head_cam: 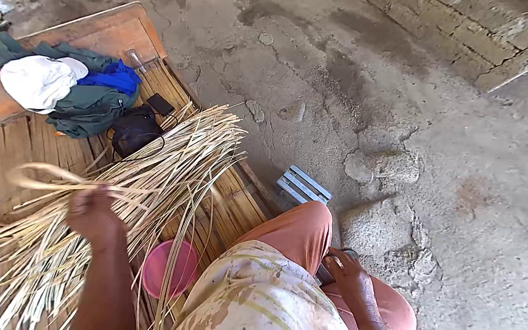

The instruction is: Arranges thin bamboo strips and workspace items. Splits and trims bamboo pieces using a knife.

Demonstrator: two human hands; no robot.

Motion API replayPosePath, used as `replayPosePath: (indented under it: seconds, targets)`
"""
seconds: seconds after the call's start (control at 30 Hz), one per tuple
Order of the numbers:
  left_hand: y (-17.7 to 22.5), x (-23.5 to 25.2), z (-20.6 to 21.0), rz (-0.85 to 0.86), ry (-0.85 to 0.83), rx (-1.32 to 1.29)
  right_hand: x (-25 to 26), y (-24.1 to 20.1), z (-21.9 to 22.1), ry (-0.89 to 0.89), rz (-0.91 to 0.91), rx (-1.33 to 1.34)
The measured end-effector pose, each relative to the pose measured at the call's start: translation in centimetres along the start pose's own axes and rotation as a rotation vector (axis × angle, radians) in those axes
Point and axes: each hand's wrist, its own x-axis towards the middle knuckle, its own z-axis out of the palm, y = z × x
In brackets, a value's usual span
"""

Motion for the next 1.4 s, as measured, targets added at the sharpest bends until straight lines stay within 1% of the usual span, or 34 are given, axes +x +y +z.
replayPosePath:
  seconds: [0.03, 0.07, 0.1, 0.13, 0.17, 0.2, 0.23, 0.3, 0.4, 0.47, 0.5, 0.57, 0.63, 0.67, 0.73, 0.8, 0.87, 0.93, 0.97, 1.0, 1.03, 1.13, 1.17, 1.2, 1.27, 1.33, 1.4]
  targets:
    - [0.7, 1.8, -1.9, 0.003, 0.112, -0.048, -0.2, 0.2, -0.2, -0.033, 0.031, 0.014]
    - [1.5, 3.8, -4.0, 0.062, 0.161, -0.101, -0.3, 0.2, -0.4, -0.074, 0.068, 0.029]
    - [2.3, 5.6, -6.1, 0.135, 0.158, -0.158, -0.3, 0.2, -0.7, -0.105, 0.099, 0.042]
    - [3.6, 7.0, -7.5, 0.190, 0.103, -0.202, -0.2, 0.0, -0.9, -0.130, 0.121, 0.059]
    - [5.3, 8.0, -8.0, 0.226, 0.017, -0.221, 0.1, -0.4, -1.1, -0.140, 0.119, 0.076]
    - [7.0, 8.3, -7.7, 0.247, -0.085, -0.234, 0.6, -1.1, -1.2, -0.138, 0.090, 0.098]
    - [8.6, 7.9, -6.3, 0.267, -0.172, -0.225, 1.1, -2.0, -1.5, -0.115, 0.032, 0.118]
    - [10.9, 5.4, -1.5, 0.293, -0.314, -0.231, 1.8, -4.3, -2.3, 0.024, -0.178, 0.170]
    - [11.3, 0.1, 6.0, 0.253, -0.563, -0.366, 1.9, -8.9, -5.3, 0.357, -0.541, 0.227]
    - [11.0, -3.8, 10.6, 0.233, -0.778, -0.443, 2.0, -12.0, -8.5, 0.473, -0.707, 0.196]
    - [11.0, -5.8, 12.5, 0.221, -0.883, -0.486, 2.1, -13.3, -9.7, 0.488, -0.733, 0.169]
    - [11.1, -9.8, 15.7, 0.180, -1.065, -0.598, 2.4, -14.9, -10.9, 0.424, -0.668, 0.149]
    - [11.7, -13.2, 17.9, 0.128, -1.204, -0.703, 2.6, -14.9, -11.1, 0.255, -0.514, 0.225]
    - [12.0, -14.5, 18.6, 0.082, -1.247, -0.740, 2.6, -14.5, -11.2, 0.140, -0.428, 0.336]
    - [12.4, -16.0, 19.4, -0.066, -1.269, -0.762, 2.5, -13.7, -11.1, -0.101, -0.297, 0.687]
    - [12.5, -16.9, 19.6, -0.265, -1.241, -0.749, 2.2, -12.7, -11.1, -0.259, -0.239, 0.955]
    - [12.2, -17.4, 19.6, -0.421, -1.223, -0.721, 1.8, -11.7, -10.9, -0.341, -0.235, 1.104]
    - [11.3, -16.8, 19.6, -0.443, -1.303, -0.717, 1.8, -10.6, -10.5, -0.385, -0.277, 1.198]
    - [10.7, -16.2, 19.6, -0.397, -1.359, -0.703, 1.9, -9.9, -10.4, -0.393, -0.318, 1.221]
    - [9.9, -15.4, 19.7, -0.313, -1.381, -0.664, 1.9, -9.2, -10.4, -0.387, -0.352, 1.212]
    - [8.8, -14.5, 19.7, -0.184, -1.362, -0.594, 2.0, -8.6, -10.7, -0.371, -0.357, 1.177]
    - [4.9, -10.9, 19.0, 0.300, -1.157, -0.265, 1.9, -7.1, -12.0, -0.362, -0.251, 1.029]
    - [3.9, -9.3, 18.4, 0.425, -1.070, -0.143, 1.9, -6.6, -12.4, -0.381, -0.213, 0.988]
    - [3.3, -7.8, 17.8, 0.502, -0.992, -0.033, 1.9, -6.0, -12.8, -0.408, -0.187, 0.946]
    - [2.9, -5.0, 16.2, 0.591, -0.879, 0.146, 1.9, -5.0, -13.3, -0.460, -0.160, 0.864]
    - [3.5, -3.3, 14.9, 0.713, -0.826, 0.292, 2.0, -4.7, -13.1, -0.511, -0.148, 0.818]
    - [4.2, -2.4, 14.3, 0.805, -0.836, 0.400, 2.2, -5.0, -12.4, -0.519, -0.129, 0.809]
